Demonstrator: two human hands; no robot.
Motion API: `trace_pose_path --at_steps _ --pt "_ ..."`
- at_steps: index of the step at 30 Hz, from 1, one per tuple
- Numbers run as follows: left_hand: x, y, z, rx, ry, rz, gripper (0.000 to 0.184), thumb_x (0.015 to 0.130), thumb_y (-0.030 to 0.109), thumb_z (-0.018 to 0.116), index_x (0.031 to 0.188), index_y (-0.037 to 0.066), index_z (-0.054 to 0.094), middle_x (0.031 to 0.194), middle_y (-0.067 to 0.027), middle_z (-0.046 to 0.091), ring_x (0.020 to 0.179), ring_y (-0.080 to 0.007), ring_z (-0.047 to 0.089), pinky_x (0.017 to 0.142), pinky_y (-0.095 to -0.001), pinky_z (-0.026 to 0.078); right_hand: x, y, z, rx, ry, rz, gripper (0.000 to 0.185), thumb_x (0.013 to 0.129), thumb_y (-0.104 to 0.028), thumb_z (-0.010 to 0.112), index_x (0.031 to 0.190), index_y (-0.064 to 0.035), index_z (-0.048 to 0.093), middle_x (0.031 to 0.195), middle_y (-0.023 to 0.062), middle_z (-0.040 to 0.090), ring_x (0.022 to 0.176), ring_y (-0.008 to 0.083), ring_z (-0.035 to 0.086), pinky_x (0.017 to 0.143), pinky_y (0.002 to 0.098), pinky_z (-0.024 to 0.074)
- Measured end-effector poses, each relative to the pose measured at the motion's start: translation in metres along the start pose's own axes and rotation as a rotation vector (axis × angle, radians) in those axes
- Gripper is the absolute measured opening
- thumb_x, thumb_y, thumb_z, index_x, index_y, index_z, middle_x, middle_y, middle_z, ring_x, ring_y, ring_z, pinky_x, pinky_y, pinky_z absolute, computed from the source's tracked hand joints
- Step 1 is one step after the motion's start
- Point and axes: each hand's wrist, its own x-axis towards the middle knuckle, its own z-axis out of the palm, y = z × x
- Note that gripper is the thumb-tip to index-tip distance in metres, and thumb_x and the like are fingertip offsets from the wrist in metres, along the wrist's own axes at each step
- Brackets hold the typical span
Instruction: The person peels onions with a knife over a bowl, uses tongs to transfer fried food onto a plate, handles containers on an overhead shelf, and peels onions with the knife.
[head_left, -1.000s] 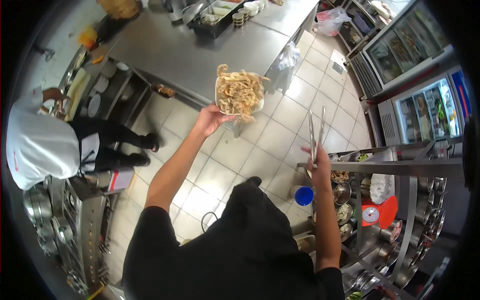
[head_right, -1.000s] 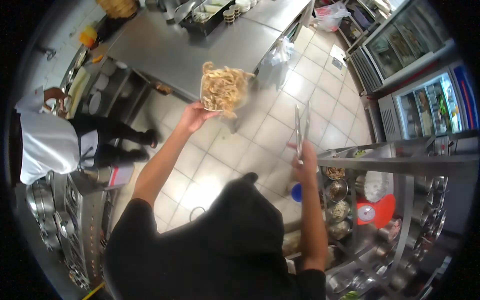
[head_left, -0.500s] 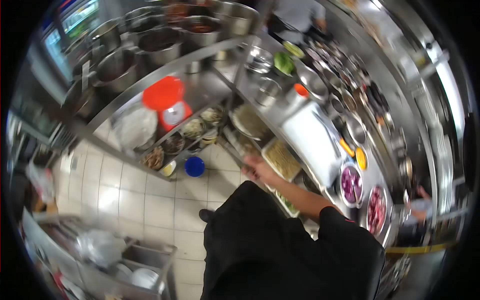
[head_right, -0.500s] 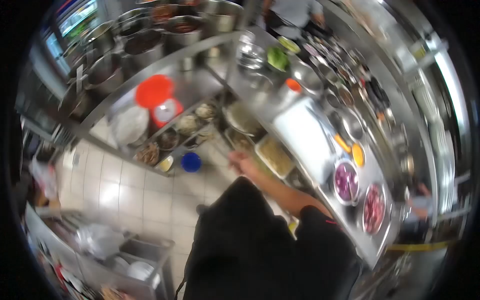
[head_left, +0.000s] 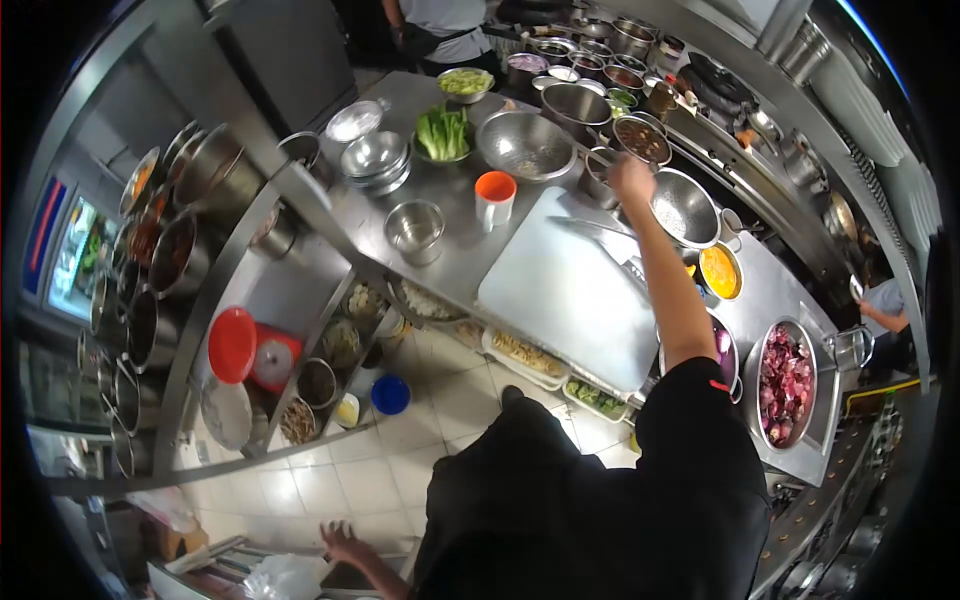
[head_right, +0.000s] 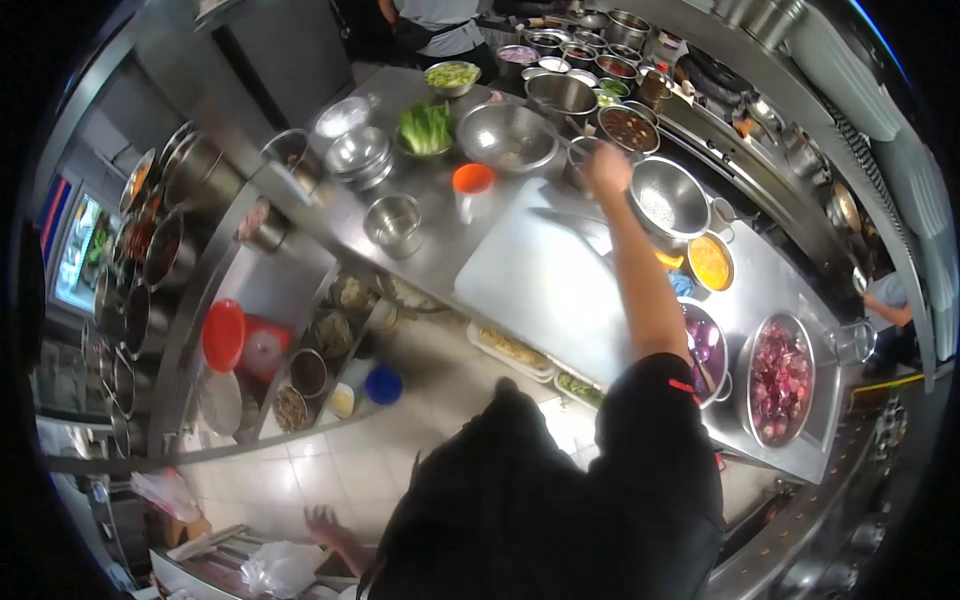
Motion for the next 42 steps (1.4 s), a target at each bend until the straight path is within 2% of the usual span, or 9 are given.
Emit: trace_pose_path --at_steps 9,13,17,18,21,24,35,39,42 --pt "-0.084 -0.010 0.205 0.463 -1.062 -0.335 0.046 0.086 0.016 0.058 0.128 -0.001 0.050 0.111 -0.0116 0.062 0.102 -0.0204 0.060 0.085 -0.0276 0.047 0.126 0.105 0.058 -0.327 0.062 -0.508 0.020 0.082 -0.022 0.055 0.094 -0.0126 0.069 0.093 0.0063 0.067 0.096 0.0241 0.058 0.080 0.0457 0.0417" --pt "-0.097 -0.079 0.277 0.857 -1.530 -0.068 0.046 0.089 0.020 0.054 0.130 0.000 0.049 0.117 -0.0140 0.059 0.109 -0.0248 0.055 0.092 -0.0317 0.042 -0.012 0.056 -0.089 -0.157 -0.148 -0.889 0.021 0.080 -0.021 0.057 0.088 -0.0014 0.059 0.087 0.0147 0.058 0.097 0.0335 0.056 0.090 0.0467 0.0427" --pt "-0.115 -0.107 0.321 0.983 -1.703 0.063 0.046 0.092 0.024 0.050 0.132 0.002 0.047 0.124 -0.0164 0.055 0.116 -0.0292 0.051 0.098 -0.0358 0.038 -0.127 0.076 -0.329 0.220 0.356 -1.173 0.022 0.074 -0.018 0.069 0.062 -0.0080 0.053 0.079 0.0081 0.060 0.088 0.0250 0.062 0.078 0.0366 0.0479" --pt "-0.117 -0.112 0.326 0.985 -1.739 0.106 0.046 0.093 0.025 0.049 0.132 0.002 0.047 0.125 -0.0170 0.055 0.117 -0.0303 0.050 0.100 -0.0368 0.036 -0.144 0.074 -0.392 -0.023 0.260 -0.729 0.015 0.076 -0.016 0.068 0.077 -0.0050 0.058 0.089 0.0105 0.062 0.091 0.0268 0.062 0.081 0.0380 0.0486" --pt "-0.114 -0.139 0.340 0.899 -1.851 0.311 0.047 0.095 0.028 0.047 0.134 0.003 0.046 0.130 -0.0188 0.052 0.122 -0.0337 0.046 0.105 -0.0399 0.033 -0.092 0.119 -0.479 -0.169 0.886 -0.712 0.042 0.083 -0.030 0.065 0.115 -0.0050 0.053 0.114 0.0125 0.061 0.107 0.0317 0.059 0.092 0.0429 0.0447" --pt "-0.116 -0.143 0.356 0.831 -1.888 0.311 0.047 0.095 0.030 0.046 0.135 0.004 0.046 0.132 -0.0202 0.051 0.124 -0.0347 0.046 0.107 -0.0411 0.033 -0.057 0.157 -0.500 -0.221 0.559 -0.241 0.064 0.084 -0.042 0.065 0.139 -0.0153 0.045 0.127 0.0123 0.058 0.113 0.0285 0.057 0.100 0.0437 0.0392" --pt "-0.119 -0.121 0.370 0.722 -1.636 0.107 0.048 0.087 0.037 0.059 0.124 0.006 0.056 0.123 -0.0187 0.058 0.116 -0.0329 0.054 0.098 -0.0395 0.042 -0.023 0.297 -0.592 -0.054 0.455 -0.245 0.060 0.080 -0.009 0.071 0.134 0.0005 0.046 0.133 0.0141 0.050 0.118 0.0223 0.052 0.098 0.0334 0.0413" --pt "-0.111 -0.090 0.404 0.816 -1.797 0.226 0.039 0.084 0.022 0.056 0.119 0.003 0.059 0.119 -0.0221 0.058 0.108 -0.0320 0.056 0.090 -0.0425 0.045 -0.052 0.179 -0.533 -0.296 0.616 -0.120 0.036 0.070 -0.016 0.079 0.098 0.0035 0.064 0.085 0.0102 0.065 0.084 0.0171 0.061 0.077 0.0311 0.0456" --pt "-0.123 -0.101 0.436 0.872 -1.792 0.191 0.039 0.084 0.022 0.056 0.119 0.003 0.059 0.118 -0.0218 0.058 0.107 -0.0321 0.057 0.089 -0.0426 0.045 -0.061 0.158 -0.523 0.062 0.412 0.017 0.022 0.079 -0.005 0.069 0.099 0.0018 0.066 0.099 0.0133 0.067 0.093 0.0213 0.063 0.084 0.0351 0.0465"
